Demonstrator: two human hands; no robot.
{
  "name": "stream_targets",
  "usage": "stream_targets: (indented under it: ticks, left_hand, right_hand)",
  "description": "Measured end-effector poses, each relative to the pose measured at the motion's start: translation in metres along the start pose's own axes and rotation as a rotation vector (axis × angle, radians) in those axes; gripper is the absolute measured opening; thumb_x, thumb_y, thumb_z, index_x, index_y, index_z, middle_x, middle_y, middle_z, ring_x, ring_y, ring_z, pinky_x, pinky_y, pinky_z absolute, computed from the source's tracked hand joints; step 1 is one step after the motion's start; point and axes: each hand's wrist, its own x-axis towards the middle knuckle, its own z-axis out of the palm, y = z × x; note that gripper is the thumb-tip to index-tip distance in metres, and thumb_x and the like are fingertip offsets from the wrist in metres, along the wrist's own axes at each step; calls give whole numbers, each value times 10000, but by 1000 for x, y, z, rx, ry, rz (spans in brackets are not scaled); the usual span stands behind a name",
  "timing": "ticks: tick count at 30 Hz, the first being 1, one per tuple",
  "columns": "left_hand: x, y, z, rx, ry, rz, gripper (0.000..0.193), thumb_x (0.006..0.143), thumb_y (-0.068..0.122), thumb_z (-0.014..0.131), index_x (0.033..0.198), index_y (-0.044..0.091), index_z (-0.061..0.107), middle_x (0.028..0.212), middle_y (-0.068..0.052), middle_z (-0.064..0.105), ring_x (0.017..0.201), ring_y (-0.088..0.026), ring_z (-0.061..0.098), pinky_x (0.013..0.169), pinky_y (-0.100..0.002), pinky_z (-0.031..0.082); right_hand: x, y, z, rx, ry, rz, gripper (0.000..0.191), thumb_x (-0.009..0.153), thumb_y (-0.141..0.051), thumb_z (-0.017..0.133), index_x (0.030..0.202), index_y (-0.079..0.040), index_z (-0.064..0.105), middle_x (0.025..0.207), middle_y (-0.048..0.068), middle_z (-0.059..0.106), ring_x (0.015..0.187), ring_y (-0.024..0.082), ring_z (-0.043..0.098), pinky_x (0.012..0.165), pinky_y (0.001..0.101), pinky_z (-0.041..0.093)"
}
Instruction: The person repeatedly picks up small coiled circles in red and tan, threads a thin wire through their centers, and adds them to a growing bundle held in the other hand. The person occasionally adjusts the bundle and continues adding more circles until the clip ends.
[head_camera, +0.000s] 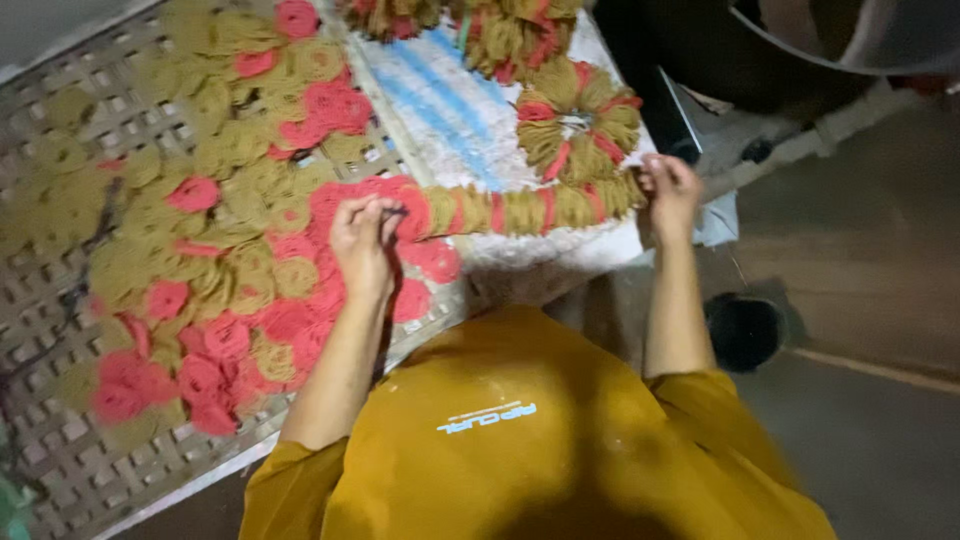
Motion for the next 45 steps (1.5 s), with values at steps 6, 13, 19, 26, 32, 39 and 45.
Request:
stream_targets:
  ticks: [6,13,19,26,32,39,45]
  left_hand:
    - [9,109,11,-154,-175,250,143,1066,159,638,1071,106,506,941,-49,617,910,-168,666,892,-386,629]
    - [14,190,-89,-192,44,448,125,1089,175,602,1105,141,483,861,-12,510,803,-161,554,821,-378,571]
    - [-8,180,-171,-262,373,342,85,1050,173,568,1107,140,514,881,-18,521,764,-140,508,718,-321,500]
    - [-24,201,-198,-335,425,358,50,1065,175,563,1082,137,536,895,-5,543,806,-136,531,755,-316,507]
    - [-17,212,-187,-349,404,251,70,1067,178,574,1060,119,536,873,-15,541,801,-150,534,786,-328,517]
    - [1,246,-135,-177,52,335,87,1073,148,572,1043,97,507,857,-39,520,806,-176,547,936,-436,572]
    - [1,222,-181,-257,307,263,74,1060,170,556,1061,112,509,913,-23,546,859,-158,581,988,-429,562]
  right_hand:
    - [-11,-44,23,730,-21,-226,177,1063,-175,708,1064,-1,671,965,74,707,787,110,617,743,241,504]
    - [-24,-83,155,900,-181,-150,245,1055,-200,710,1156,19,668,945,70,687,812,122,622,734,233,501]
    - [-84,-98,258,836,-308,150,136,994,-122,696,1032,8,709,854,62,685,663,106,592,564,203,443]
    - [-104,-120,270,931,-230,144,46,998,-15,693,989,30,692,864,97,706,694,127,649,614,204,522]
    - [-109,-123,275,899,-251,151,52,986,-7,655,964,35,675,875,132,719,722,174,678,658,257,544]
    - [-99,-133,257,836,-98,90,36,994,-41,683,978,-11,695,868,84,717,720,152,666,665,257,541]
    - [-95,-123,253,721,-160,-4,96,1013,-65,703,927,-33,674,861,74,721,708,132,653,653,248,523]
